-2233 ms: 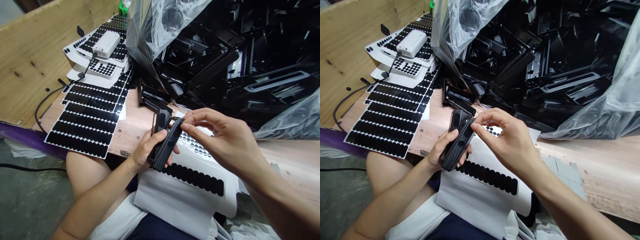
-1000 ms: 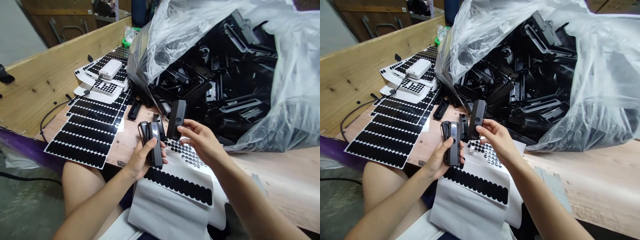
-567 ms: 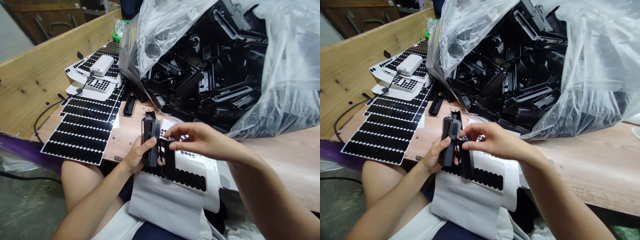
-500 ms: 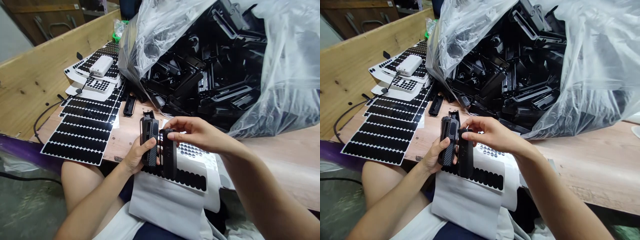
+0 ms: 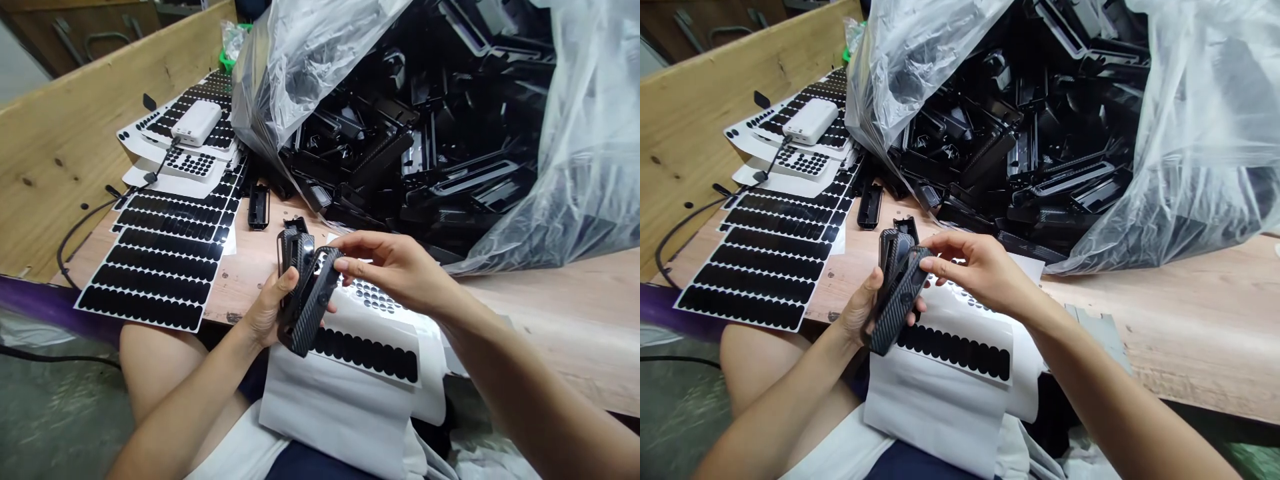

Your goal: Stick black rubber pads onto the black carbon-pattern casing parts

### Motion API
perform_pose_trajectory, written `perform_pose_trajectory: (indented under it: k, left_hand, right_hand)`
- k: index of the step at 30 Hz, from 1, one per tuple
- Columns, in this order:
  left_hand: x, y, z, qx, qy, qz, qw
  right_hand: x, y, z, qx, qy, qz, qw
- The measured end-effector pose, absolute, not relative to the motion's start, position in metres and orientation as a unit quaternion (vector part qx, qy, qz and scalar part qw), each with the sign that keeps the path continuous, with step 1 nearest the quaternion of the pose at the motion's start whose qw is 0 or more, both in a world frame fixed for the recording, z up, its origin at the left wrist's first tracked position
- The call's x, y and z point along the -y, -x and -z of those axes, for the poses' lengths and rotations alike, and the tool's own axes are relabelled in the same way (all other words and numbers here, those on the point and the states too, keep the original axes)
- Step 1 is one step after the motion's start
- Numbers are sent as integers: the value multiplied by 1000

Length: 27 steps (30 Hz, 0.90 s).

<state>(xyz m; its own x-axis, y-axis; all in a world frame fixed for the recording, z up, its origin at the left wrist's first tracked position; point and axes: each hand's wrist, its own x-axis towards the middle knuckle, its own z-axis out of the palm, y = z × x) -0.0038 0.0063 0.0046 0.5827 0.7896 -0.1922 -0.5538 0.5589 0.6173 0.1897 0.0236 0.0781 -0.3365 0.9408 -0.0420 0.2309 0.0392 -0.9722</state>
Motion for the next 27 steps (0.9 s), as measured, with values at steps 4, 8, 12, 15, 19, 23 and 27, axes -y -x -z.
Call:
perform_pose_trajectory:
  k: [4, 8, 12, 15, 19, 23, 27]
  left_hand:
    - [-5, 2, -5, -259, -282, -400, 833]
    - [-5, 1, -11, -278, -257, -405, 833]
    - [-5, 1, -15, -263, -240, -405, 842]
    - [-5, 0, -16, -261, -238, -411, 841]
    - [-5, -1, -17, -267, -245, -406, 839]
    - [-5, 0, -16, -282, -253, -397, 836]
    - [-5, 1, -13, -277, -256, -394, 838]
  right_hand:
    - [-25, -196, -78, 642, 476, -493, 343]
    - [-29, -228, -67, 641, 633, -334, 277]
    - [-23, -261, -45, 666, 726, -150, 86]
    - [-17, -265, -32, 671, 725, -134, 84]
    - [-19, -257, -28, 667, 733, -105, 75]
    - [-25, -252, -27, 663, 740, -93, 66]
    - [-18, -248, -27, 655, 747, -84, 78]
